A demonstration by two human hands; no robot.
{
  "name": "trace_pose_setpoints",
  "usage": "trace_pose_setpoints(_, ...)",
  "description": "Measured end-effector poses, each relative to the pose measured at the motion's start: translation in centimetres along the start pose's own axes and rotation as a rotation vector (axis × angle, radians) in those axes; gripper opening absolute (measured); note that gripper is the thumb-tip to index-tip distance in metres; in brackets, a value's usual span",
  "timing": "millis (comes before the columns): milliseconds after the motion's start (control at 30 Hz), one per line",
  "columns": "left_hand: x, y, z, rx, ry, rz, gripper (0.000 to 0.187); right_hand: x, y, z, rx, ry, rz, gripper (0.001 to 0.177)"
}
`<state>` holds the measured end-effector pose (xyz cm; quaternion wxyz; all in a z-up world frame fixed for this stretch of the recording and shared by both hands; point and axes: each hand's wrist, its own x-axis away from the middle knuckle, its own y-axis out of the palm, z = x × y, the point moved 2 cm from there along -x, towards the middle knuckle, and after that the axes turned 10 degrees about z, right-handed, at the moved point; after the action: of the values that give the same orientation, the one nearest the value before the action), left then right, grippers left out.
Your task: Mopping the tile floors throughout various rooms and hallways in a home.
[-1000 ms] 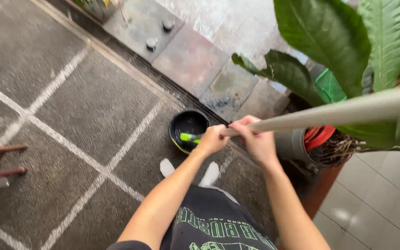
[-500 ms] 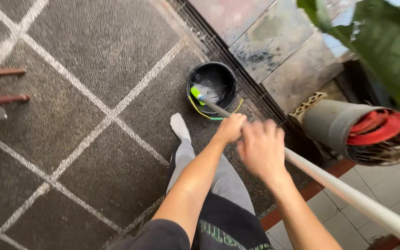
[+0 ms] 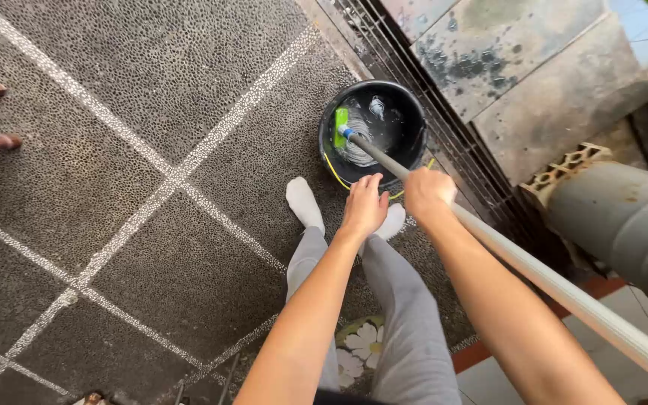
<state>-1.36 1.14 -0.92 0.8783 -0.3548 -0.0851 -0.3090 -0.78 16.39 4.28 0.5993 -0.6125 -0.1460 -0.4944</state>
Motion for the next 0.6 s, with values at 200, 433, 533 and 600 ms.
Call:
trace_pose_setpoints(200, -1.4, -2.6, -1.9, 0.034, -0.021, -0.002, 0.039, -11.6, 7.3, -4.6, -0.391, 0.059, -0.077, 0.041)
trace_pose_setpoints(433, 0.5, -3.8, -1.6, 0.071, -0.034, 0.032, 0.024, 0.4, 2.9, 0.7, -0.547, 0.128, -0.010, 0.045)
trace_pose_setpoints(533, 2.5, -2.9, -1.8, 0.146, -0.132, 0.009, 0.020, 8.2, 0.3, 3.7, -0.532, 0.196, -0.007, 0.046)
trace_pose_setpoints(600, 4.0, -2.6, -1.6, 0.156, -0.200, -0.016, 0.020, 12.2, 0.0, 5.4, -0.504, 0.213, -0.045, 0.045)
